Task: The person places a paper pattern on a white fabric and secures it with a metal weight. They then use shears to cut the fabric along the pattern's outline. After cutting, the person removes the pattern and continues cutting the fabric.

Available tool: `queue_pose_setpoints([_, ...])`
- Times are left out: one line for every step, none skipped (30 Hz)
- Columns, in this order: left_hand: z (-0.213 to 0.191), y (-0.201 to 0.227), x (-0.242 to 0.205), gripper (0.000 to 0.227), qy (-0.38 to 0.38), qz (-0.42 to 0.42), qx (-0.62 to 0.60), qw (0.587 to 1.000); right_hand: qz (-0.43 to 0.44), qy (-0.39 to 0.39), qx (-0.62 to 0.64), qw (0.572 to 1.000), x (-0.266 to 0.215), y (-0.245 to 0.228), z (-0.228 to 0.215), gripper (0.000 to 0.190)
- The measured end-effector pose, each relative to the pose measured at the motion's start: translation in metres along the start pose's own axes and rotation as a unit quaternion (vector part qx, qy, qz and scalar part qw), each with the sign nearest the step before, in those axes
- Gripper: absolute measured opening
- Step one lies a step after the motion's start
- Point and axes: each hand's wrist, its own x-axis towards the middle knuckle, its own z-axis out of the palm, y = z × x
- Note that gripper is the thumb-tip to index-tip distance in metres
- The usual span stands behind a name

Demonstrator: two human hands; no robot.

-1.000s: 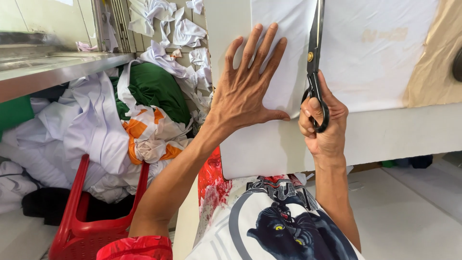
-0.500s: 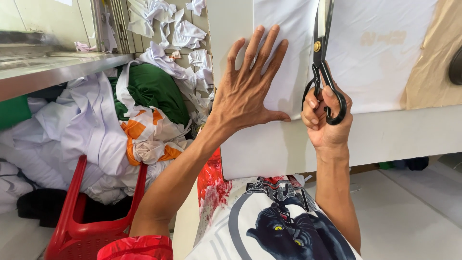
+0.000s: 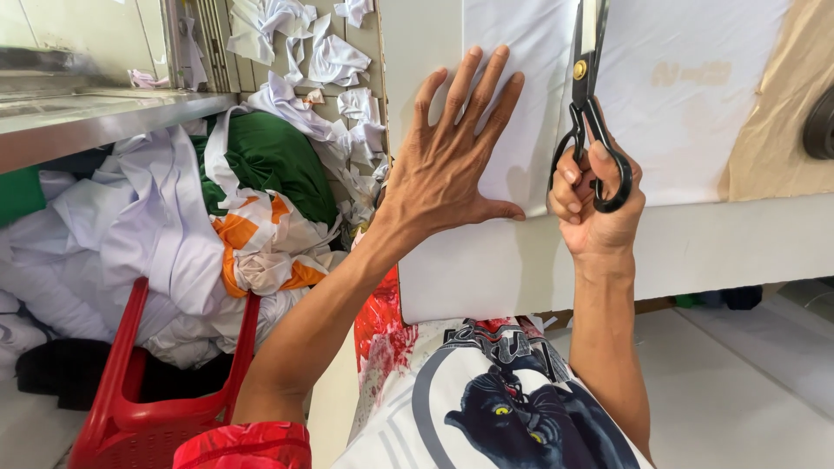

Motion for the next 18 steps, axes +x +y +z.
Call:
queue_pose_setpoints([0.000,0.000,0.000,0.142,0.001,0.000,-0.001,1.000,0.004,0.017,-0.003,1.000,0.003,-0.001,0.001,0.025])
queue_pose_setpoints([0.000,0.000,0.001,0.142,0.002,0.000,-0.001,1.000,0.003,0.017,-0.003,1.000,0.005,-0.002,0.002,0.025])
queue_pose_setpoints([-0.001,0.000,0.001,0.143,-0.001,-0.002,0.002,1.000,0.001,0.013,-0.006,1.000,0.006,-0.003,0.004,0.019])
queue_pose_setpoints([-0.001,0.000,0.001,0.143,-0.004,-0.004,0.005,1.000,-0.001,0.009,-0.009,1.000,0.008,-0.004,0.005,0.020])
queue_pose_setpoints([-0.001,0.000,0.001,0.143,-0.004,-0.005,0.006,1.000,-0.001,0.008,-0.009,1.000,0.008,-0.006,0.009,0.020])
queue_pose_setpoints([-0.001,0.000,0.001,0.143,-0.008,-0.004,0.000,1.000,-0.008,-0.002,-0.030,1.000,0.008,-0.008,0.012,0.046])
queue_pose_setpoints([0.000,0.001,0.001,0.143,-0.011,-0.003,-0.007,1.000,-0.014,-0.010,-0.051,0.999,0.007,-0.011,0.015,0.076])
queue_pose_setpoints([0.000,0.001,0.001,0.143,-0.011,-0.003,-0.009,1.000,-0.014,-0.009,-0.053,0.998,0.009,-0.006,0.007,0.076])
queue_pose_setpoints([-0.001,0.001,0.001,0.142,-0.007,-0.003,-0.005,1.000,-0.027,-0.022,-0.054,0.998,0.012,-0.001,-0.001,0.067])
queue_pose_setpoints([-0.001,0.001,0.000,0.142,-0.003,-0.004,-0.001,1.000,-0.040,-0.034,-0.055,0.997,0.015,0.005,-0.008,0.060])
queue_pose_setpoints([0.000,0.000,0.000,0.142,-0.003,-0.006,-0.001,1.000,-0.040,-0.035,-0.056,0.997,0.015,0.005,-0.009,0.060])
queue_pose_setpoints([0.000,0.000,0.000,0.142,-0.001,-0.004,0.004,1.000,-0.037,-0.038,-0.051,0.997,0.015,0.005,-0.011,0.059])
queue_pose_setpoints([0.001,0.000,0.000,0.142,0.000,-0.003,0.008,1.000,-0.033,-0.039,-0.046,0.998,0.014,0.005,-0.013,0.058])
queue_pose_setpoints([0.000,0.000,-0.001,0.142,0.000,-0.003,0.008,1.000,-0.032,-0.039,-0.046,0.998,0.015,0.004,-0.012,0.058])
queue_pose_setpoints([-0.001,0.000,-0.001,0.142,0.002,-0.002,0.006,1.000,-0.028,-0.047,-0.026,0.998,0.016,0.003,-0.011,0.059])
queue_pose_setpoints([-0.002,0.000,0.000,0.142,0.005,0.000,0.005,1.000,-0.024,-0.054,-0.005,0.998,0.016,0.002,-0.010,0.059])
queue_pose_setpoints([-0.002,0.000,0.000,0.142,0.006,0.000,0.005,1.000,-0.025,-0.055,-0.005,0.998,0.017,-0.003,-0.005,0.059])
queue_pose_setpoints([-0.002,0.000,0.001,0.142,0.002,0.000,0.005,1.000,-0.005,-0.022,-0.002,1.000,0.018,-0.007,-0.001,0.050])
